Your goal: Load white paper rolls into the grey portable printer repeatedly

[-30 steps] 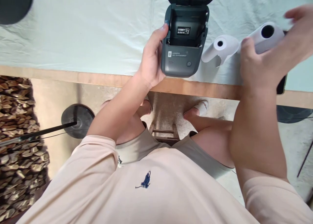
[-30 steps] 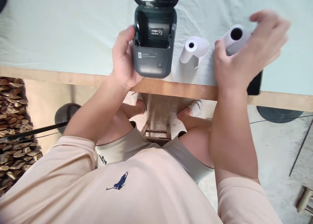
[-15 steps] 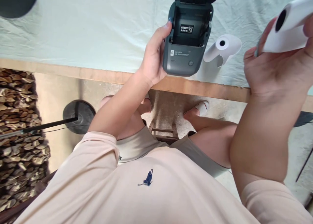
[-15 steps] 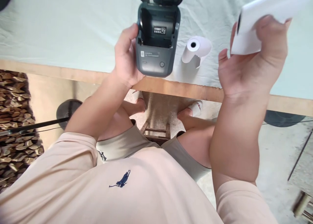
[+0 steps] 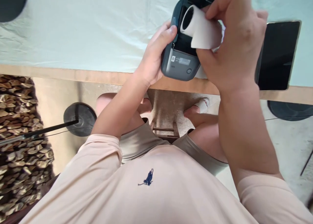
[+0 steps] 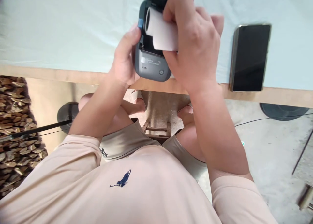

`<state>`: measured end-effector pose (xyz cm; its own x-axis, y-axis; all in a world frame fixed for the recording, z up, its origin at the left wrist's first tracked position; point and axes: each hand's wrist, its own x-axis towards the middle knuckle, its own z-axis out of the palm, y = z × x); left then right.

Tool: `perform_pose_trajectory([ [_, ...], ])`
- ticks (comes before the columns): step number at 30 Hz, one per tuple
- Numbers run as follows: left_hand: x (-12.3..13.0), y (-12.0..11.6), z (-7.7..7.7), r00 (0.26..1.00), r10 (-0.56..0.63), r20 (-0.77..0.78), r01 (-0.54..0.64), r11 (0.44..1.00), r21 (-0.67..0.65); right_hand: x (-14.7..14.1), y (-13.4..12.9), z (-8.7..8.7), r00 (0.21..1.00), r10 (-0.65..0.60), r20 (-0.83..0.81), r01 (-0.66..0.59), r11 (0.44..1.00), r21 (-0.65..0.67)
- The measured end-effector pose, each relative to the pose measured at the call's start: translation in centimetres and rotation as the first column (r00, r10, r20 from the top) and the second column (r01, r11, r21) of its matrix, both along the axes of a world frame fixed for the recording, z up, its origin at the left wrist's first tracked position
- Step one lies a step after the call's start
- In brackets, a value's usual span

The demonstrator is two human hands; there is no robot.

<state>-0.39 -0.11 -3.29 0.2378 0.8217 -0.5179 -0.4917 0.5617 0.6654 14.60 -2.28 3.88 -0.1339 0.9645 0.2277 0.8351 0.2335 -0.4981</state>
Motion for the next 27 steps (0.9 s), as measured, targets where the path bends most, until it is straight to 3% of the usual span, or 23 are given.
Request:
perform_pose_trajectory([
  [2,-0.2,0.1,-0.2,0.997,-0.067,-0.034,0.07,0.995,0.076,0.2,0.3,-0.3,0.995,-0.008,0.096,0.009,1.0,-0.009],
  [8,-0.7,0.6,-0.5,0.99,-0.128,-0.056,0.132,0.988,0.076,0.1,0.2,-0.8,0.985,-0.033,0.167,0.013,0.993,0.12],
  [13,-0.2,0.3,1.4,0.98,-0.198,0.015,0.188,0.949,0.251,-0.3,-0.7,-1.3,0.986,0.021,0.166,-0.05,0.984,0.174],
  [17,0.1,0.5,2.6,0.962,-0.247,0.12,0.164,0.869,0.467,-1.0,-1.0,-1.3,0.984,0.04,0.172,-0.069,0.984,0.167],
  [21,0.0,1.8,1.7,0.915,-0.396,0.073,0.296,0.786,0.543,-1.5,-1.8,-0.4,0.98,0.052,0.193,-0.073,0.992,0.105],
  [27,0.2,2.3,1.0,0.904,-0.406,0.137,0.276,0.796,0.538,-1.2,-5.7,1.0,0.988,-0.069,0.14,0.048,0.988,0.15],
])
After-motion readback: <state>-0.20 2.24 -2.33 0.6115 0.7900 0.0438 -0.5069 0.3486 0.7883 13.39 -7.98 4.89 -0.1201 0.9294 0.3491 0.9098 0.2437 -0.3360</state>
